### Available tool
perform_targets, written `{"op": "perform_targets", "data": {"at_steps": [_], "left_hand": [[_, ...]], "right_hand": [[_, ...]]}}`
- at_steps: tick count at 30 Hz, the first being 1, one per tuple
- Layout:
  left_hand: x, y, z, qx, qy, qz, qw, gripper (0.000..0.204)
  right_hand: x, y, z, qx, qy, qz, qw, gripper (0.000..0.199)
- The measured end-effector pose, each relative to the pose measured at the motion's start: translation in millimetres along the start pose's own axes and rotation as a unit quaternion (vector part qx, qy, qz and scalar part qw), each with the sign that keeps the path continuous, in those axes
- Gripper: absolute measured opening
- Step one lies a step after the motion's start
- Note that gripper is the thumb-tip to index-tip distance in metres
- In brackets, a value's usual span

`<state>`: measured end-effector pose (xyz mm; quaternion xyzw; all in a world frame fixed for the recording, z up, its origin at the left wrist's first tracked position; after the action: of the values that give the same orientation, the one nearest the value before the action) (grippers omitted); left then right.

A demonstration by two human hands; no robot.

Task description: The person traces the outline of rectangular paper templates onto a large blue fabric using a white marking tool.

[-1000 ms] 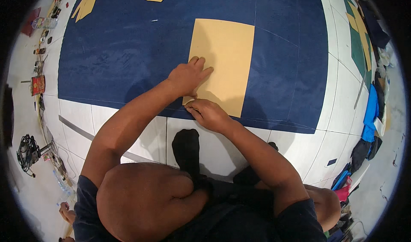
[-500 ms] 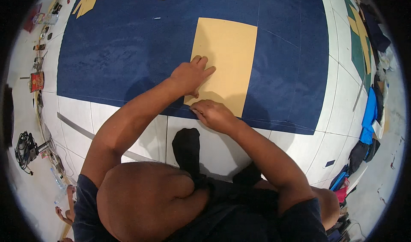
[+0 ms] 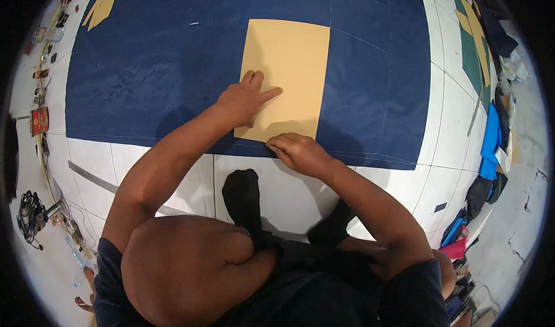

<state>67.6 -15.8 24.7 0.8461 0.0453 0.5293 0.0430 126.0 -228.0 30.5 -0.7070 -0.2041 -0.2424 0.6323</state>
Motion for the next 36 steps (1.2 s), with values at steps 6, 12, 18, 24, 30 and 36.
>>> {"op": "perform_targets", "data": {"at_steps": [6, 12, 18, 24, 30, 36], "left_hand": [[12.7, 10.4, -5.1, 0.022, -0.038, -0.001, 0.999, 0.1], [-1.8, 29.4, -2.8, 0.068, 0.016, 0.017, 0.997, 0.102], [0.4, 31.5, 1.6, 0.086, -0.005, 0.016, 0.996, 0.1], [3.4, 30.2, -1.4, 0.088, -0.012, 0.003, 0.996, 0.101], [3.7, 32.7, 0.3, 0.083, -0.015, 0.002, 0.996, 0.099], [1.6, 32.8, -1.2, 0.084, -0.009, 0.005, 0.996, 0.1]], "right_hand": [[24.8, 14.5, -47.4, -0.11, -0.025, 0.005, 0.994, 0.02], [26.9, 9.2, -51.1, -0.162, -0.029, 0.024, 0.986, 0.022], [38.3, 21.1, -71.5, -0.168, -0.027, 0.019, 0.985, 0.023], [48.5, 19.6, -78.1, -0.206, -0.033, 0.025, 0.978, 0.023], [47.8, 22.5, -83.4, -0.202, -0.025, 0.023, 0.979, 0.022], [48.8, 19.7, -85.9, -0.171, -0.006, 0.015, 0.985, 0.02]]}}
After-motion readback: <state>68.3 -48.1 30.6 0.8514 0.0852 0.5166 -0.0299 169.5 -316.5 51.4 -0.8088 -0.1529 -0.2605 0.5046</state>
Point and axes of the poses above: each hand's wrist, its own z-axis towards the middle knuckle, its own x-axis out of the back of the hand, y = z × x, the point moved 1 cm from there along z, towards the middle knuckle, and after that the axes turned 5 degrees about z, right-handed, at the moved point
